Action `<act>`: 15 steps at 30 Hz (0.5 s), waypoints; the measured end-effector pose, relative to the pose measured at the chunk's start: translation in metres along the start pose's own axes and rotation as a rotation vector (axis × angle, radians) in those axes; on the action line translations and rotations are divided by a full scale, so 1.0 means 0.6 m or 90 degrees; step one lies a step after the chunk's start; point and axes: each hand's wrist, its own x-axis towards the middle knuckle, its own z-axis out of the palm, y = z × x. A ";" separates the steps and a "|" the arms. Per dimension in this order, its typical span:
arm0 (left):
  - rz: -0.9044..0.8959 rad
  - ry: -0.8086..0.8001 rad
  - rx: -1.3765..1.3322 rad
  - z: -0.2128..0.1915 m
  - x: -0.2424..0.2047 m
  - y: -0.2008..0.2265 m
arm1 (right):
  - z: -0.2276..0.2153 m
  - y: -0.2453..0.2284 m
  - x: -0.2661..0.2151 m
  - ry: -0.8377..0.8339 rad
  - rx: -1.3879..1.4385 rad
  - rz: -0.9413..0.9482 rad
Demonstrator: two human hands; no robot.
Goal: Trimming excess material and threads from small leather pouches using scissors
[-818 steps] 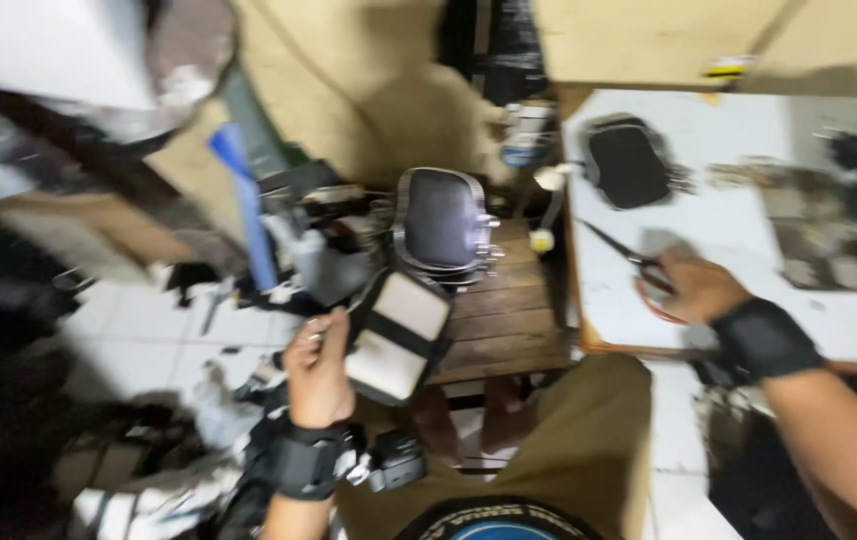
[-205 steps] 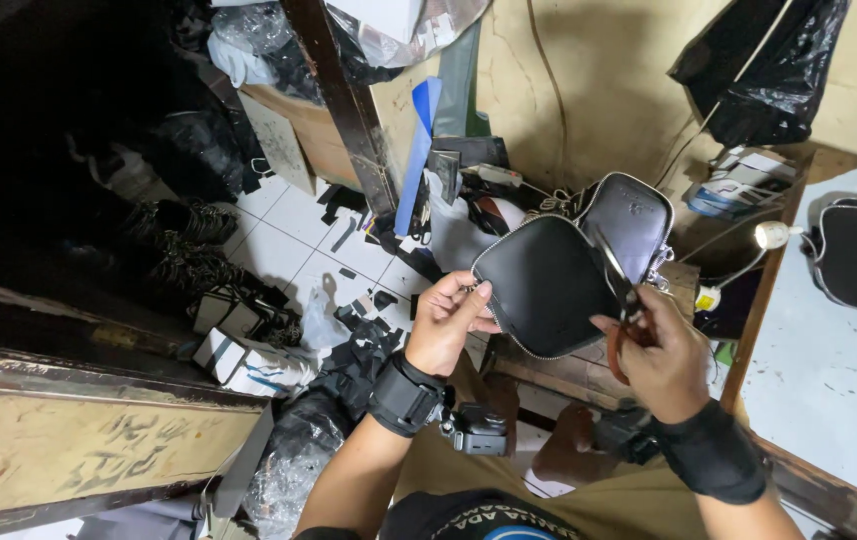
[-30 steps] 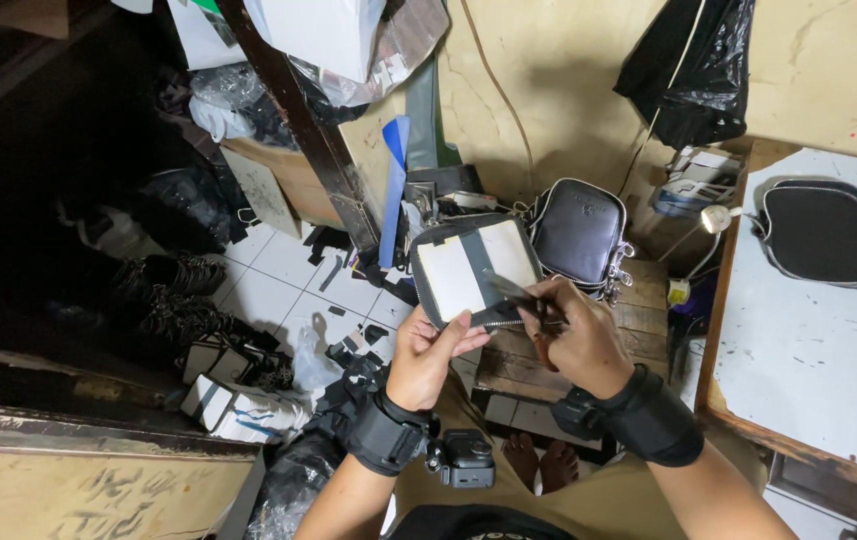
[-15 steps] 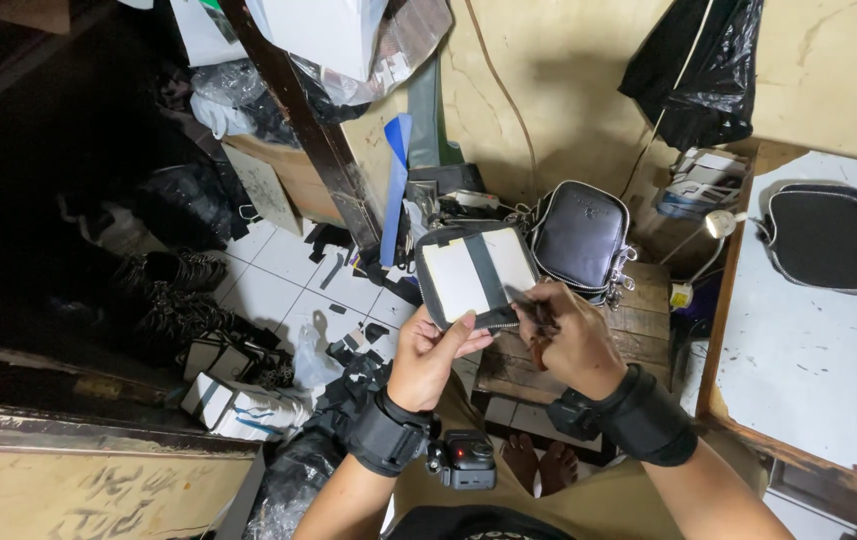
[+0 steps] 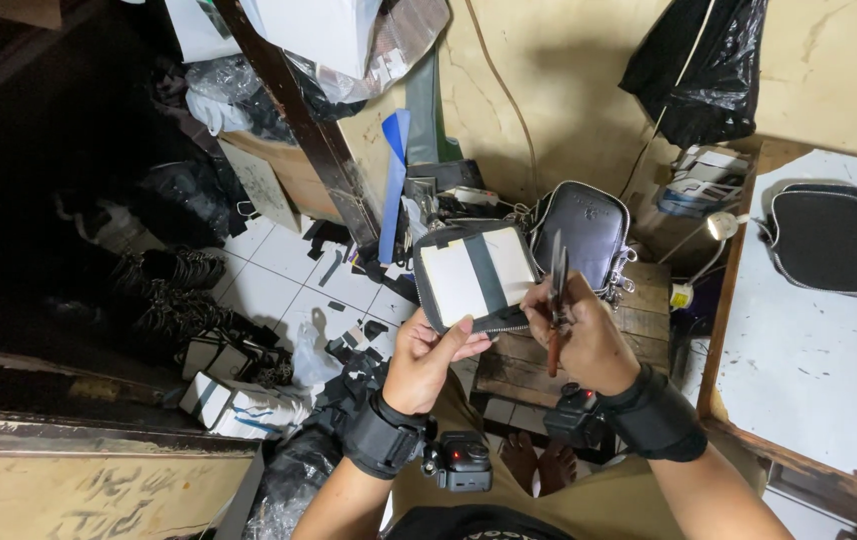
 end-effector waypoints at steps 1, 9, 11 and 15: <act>0.000 0.000 0.000 -0.002 0.001 -0.003 | 0.000 -0.006 0.001 0.000 0.000 0.000; 0.009 -0.004 0.004 0.000 0.003 -0.001 | -0.007 -0.020 0.000 -0.035 -0.339 -0.164; 0.011 0.000 0.004 0.001 0.002 -0.005 | 0.001 -0.017 -0.004 -0.031 -0.399 -0.208; 0.043 0.011 0.029 -0.004 0.011 -0.007 | 0.007 0.027 -0.011 -0.049 -0.534 -0.338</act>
